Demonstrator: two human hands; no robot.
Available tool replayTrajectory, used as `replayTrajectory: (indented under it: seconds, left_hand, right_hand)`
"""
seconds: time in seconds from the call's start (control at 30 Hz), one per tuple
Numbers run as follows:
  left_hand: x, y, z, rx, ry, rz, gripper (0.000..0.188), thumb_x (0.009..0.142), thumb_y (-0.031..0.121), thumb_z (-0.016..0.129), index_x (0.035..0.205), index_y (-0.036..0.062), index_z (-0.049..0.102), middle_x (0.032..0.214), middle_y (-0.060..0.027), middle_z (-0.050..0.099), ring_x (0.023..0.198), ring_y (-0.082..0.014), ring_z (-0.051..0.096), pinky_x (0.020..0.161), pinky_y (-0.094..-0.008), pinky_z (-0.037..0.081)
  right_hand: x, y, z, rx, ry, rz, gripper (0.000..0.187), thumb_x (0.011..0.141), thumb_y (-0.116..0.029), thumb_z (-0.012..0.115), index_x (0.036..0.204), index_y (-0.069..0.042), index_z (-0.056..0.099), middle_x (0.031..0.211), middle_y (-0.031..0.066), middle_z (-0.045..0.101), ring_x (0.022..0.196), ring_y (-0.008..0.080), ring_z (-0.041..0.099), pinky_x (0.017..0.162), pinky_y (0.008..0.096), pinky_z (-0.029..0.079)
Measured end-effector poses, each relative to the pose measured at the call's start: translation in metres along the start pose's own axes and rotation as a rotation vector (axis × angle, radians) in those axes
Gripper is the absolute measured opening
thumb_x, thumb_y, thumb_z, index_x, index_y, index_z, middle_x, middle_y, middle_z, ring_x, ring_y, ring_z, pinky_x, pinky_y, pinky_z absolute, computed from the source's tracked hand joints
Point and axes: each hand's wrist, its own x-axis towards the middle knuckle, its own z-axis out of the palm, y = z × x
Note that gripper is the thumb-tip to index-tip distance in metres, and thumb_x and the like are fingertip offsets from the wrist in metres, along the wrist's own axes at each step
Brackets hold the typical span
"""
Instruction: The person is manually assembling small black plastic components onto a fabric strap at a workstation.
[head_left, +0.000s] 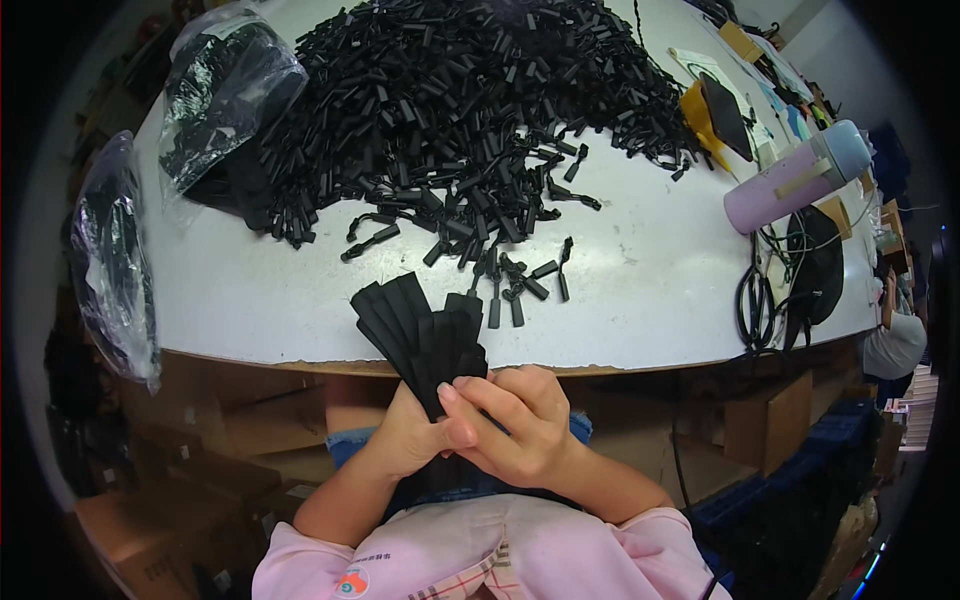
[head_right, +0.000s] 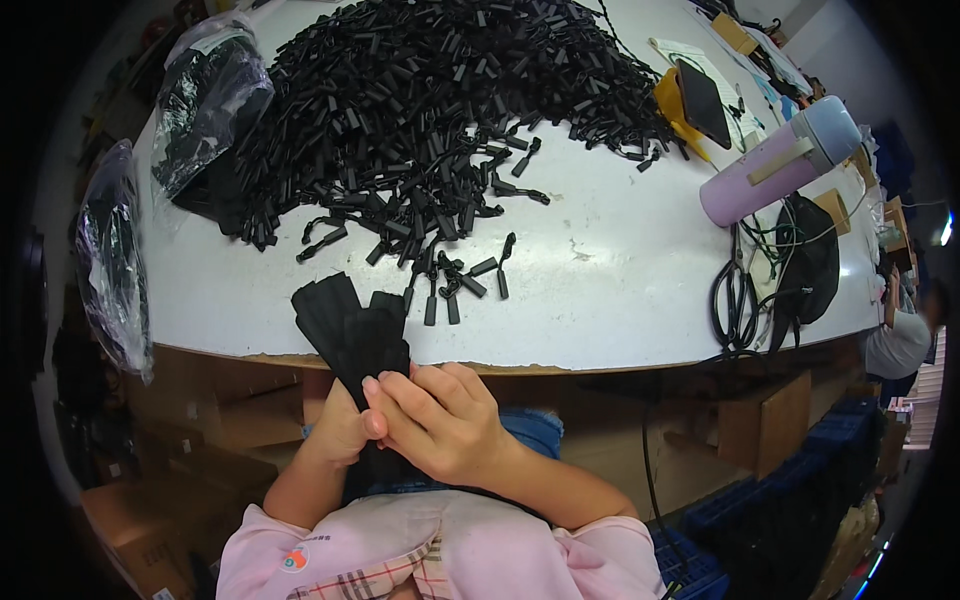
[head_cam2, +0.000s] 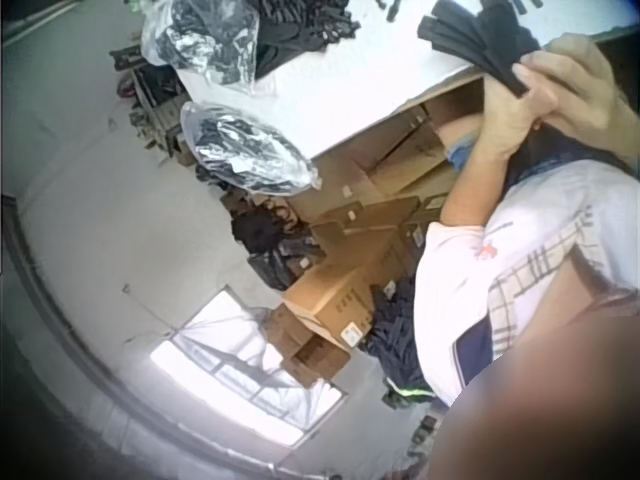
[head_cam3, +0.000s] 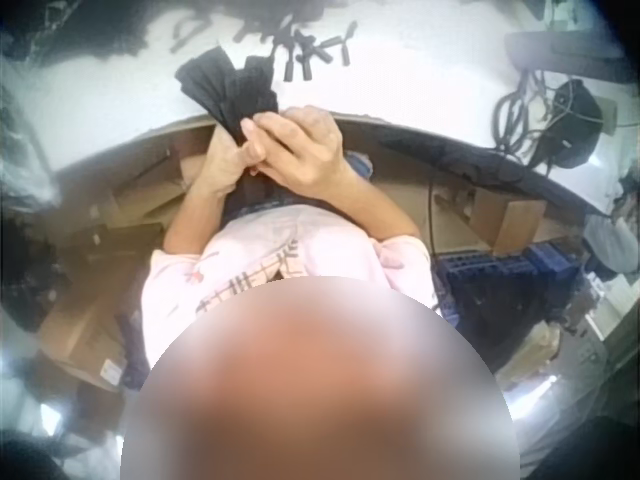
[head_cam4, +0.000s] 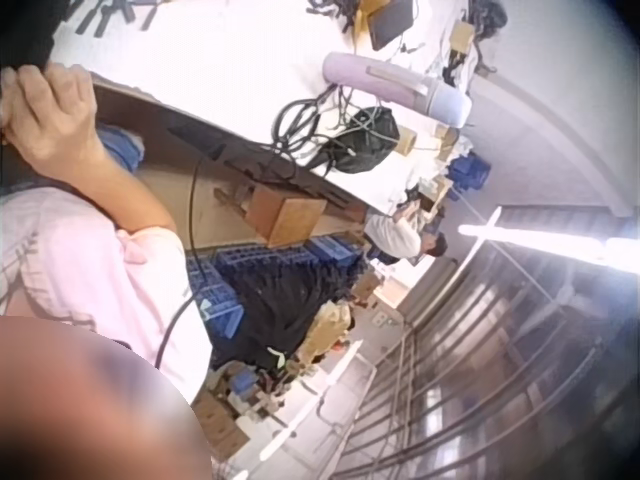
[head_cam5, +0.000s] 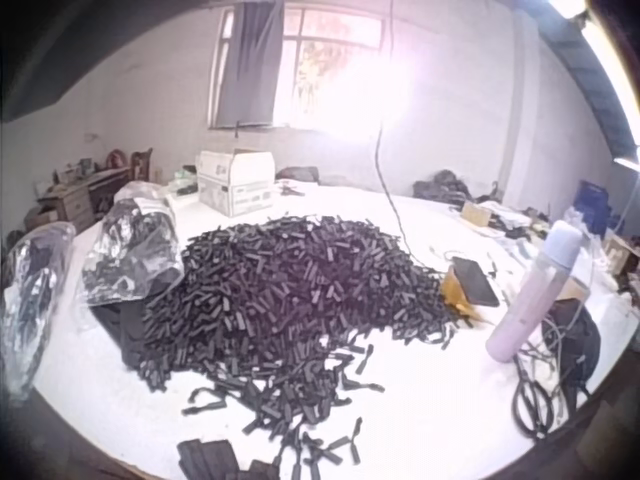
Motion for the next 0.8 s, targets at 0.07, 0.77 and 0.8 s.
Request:
replayTrajectory:
  seconds: [0.07,0.77,0.8]
  left_hand:
    - [0.0,0.0,0.0,-0.002,-0.009,0.015,0.064,0.056,0.04,0.075,0.099,0.0033,0.044,0.077,0.0007,0.047,0.055,-0.0044,0.044,0.041,-0.0158,0.034]
    - [-0.003,0.001,0.001,0.061,0.03,0.048,0.029,0.066,0.014,0.069,0.084,0.0024,0.049,0.072,-0.0017,0.05,0.053,-0.0057,0.046,0.045,-0.0166,0.036]
    - [-0.003,0.0,0.001,0.042,0.02,0.06,0.025,0.068,0.013,0.067,0.083,0.0019,0.049,0.07,-0.0025,0.05,0.052,-0.0065,0.046,0.044,-0.0173,0.037]
  right_hand:
    - [-0.001,-0.001,0.0,0.006,0.006,-0.001,0.033,0.054,-0.016,0.064,0.085,-0.005,0.062,0.086,0.0043,0.055,0.071,0.0179,0.047,0.057,0.0277,0.038]
    - [-0.012,0.011,-0.003,0.809,0.02,0.564,0.018,0.063,0.008,0.06,0.076,0.001,0.051,0.08,0.0108,0.049,0.069,0.0126,0.046,0.059,0.0201,0.036]
    - [-0.013,0.011,-0.003,0.808,0.02,0.565,0.018,0.063,0.008,0.06,0.076,0.001,0.051,0.08,0.0108,0.049,0.069,0.0126,0.046,0.059,0.0201,0.036]
